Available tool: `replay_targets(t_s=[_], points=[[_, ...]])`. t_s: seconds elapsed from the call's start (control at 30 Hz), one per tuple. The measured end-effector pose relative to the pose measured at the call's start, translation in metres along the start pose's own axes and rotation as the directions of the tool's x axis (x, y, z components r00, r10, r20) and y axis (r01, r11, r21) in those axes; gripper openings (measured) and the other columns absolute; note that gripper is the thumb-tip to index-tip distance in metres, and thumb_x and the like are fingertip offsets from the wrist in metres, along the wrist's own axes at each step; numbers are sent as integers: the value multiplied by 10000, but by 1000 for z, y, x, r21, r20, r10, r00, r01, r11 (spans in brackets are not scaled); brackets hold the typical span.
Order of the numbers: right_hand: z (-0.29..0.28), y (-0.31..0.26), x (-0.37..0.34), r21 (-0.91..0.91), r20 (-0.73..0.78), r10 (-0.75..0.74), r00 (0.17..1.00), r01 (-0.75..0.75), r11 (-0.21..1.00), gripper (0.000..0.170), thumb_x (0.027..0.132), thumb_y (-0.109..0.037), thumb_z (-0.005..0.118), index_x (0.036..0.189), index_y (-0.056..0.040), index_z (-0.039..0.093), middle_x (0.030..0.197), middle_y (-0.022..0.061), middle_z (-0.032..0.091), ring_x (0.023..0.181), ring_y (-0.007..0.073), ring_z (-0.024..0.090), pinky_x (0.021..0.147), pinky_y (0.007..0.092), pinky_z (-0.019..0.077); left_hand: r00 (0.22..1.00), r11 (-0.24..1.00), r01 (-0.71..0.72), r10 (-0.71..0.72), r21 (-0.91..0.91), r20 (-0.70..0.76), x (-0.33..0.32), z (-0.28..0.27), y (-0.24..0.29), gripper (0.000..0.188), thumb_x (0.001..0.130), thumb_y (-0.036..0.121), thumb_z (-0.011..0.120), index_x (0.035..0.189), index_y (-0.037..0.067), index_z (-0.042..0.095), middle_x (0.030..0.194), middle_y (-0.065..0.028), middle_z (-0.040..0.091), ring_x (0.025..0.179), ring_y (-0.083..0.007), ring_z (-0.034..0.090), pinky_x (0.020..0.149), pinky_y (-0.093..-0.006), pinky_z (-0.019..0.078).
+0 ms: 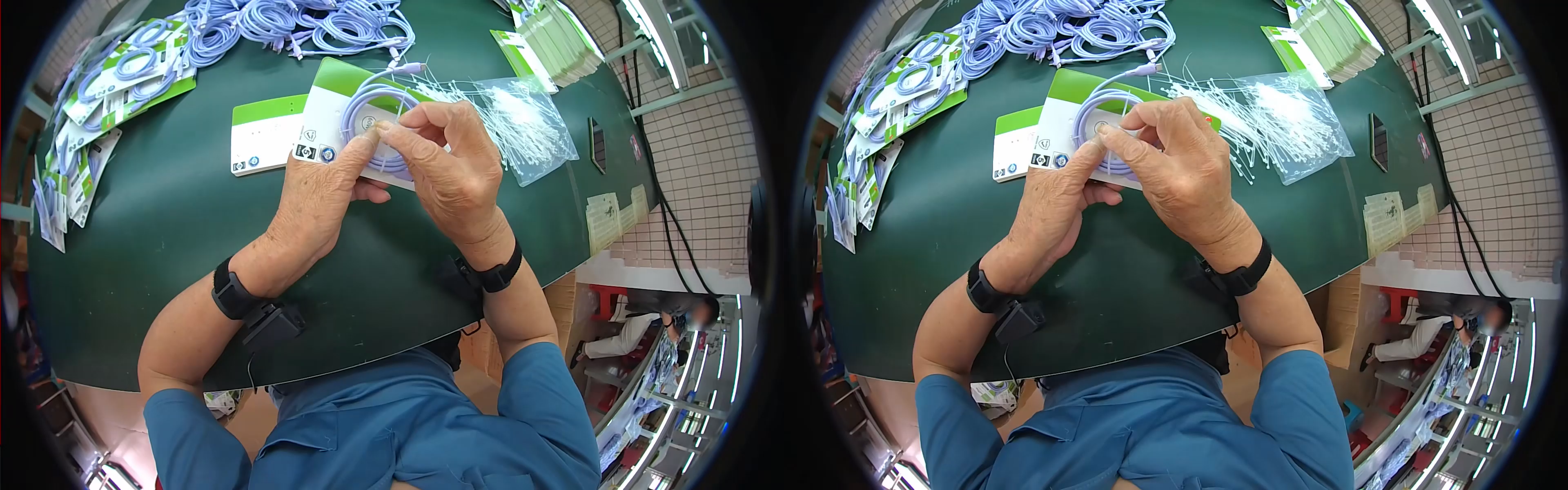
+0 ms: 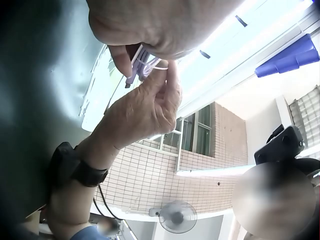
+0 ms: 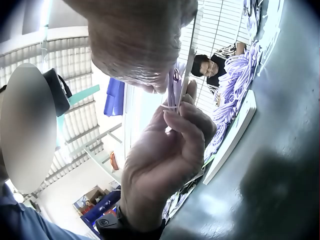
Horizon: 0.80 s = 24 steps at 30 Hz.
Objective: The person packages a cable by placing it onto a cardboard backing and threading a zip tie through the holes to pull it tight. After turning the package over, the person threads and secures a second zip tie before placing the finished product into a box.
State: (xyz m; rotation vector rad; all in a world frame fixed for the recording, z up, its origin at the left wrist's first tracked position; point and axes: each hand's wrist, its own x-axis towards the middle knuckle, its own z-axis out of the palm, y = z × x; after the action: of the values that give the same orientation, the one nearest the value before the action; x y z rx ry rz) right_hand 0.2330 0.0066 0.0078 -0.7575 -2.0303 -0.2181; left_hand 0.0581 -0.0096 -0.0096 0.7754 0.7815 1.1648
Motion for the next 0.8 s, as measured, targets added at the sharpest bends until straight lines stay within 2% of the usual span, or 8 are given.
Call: replay_targets(t_s=[0.13,0.33,0.43,0.63,0.8], points=[[-3,-4,1,-6,-28,-39,999,39,999,385,730,82,820,1071,-91,778,883,54,684,757,205,623,595,291,513,999,999,30,-29,-21,15,0,-2,-1,376,1010,196,690,1299,-12,568,1087,-117,690,861,-177,722,604,-264,617],[-14,-10,1,46,-51,-82,995,85,995,345,752,65,832,1051,-94,768,911,65,708,745,200,621,613,301,508,990,991,-130,127,35,69,-5,-1,5,364,1009,163,682,1301,-18,563,1102,-113,679,865,-163,711,600,-268,614],[-19,-16,3,109,-124,-48,991,62,992,285,794,43,835,1029,-88,743,934,77,730,742,208,629,622,303,504,980,981,-183,178,57,87,-7,3,11,357,1006,148,680,1298,-19,562,1103,-112,674,856,-159,705,595,-271,609],[-25,-18,3,178,-114,4,993,17,984,247,825,26,832,1017,-83,721,941,91,744,726,206,638,621,295,500,970,970,-238,235,56,59,-11,10,15,349,1001,134,684,1292,-14,562,1105,-110,669,809,-167,697,586,-279,595],[-23,-15,-2,223,-103,52,993,-28,974,241,832,21,833,1013,-87,716,936,100,746,727,195,653,618,295,496,972,971,-229,225,70,61,-10,7,13,354,999,132,689,1294,-16,561,1104,-111,670,793,-172,697,589,-281,595]])
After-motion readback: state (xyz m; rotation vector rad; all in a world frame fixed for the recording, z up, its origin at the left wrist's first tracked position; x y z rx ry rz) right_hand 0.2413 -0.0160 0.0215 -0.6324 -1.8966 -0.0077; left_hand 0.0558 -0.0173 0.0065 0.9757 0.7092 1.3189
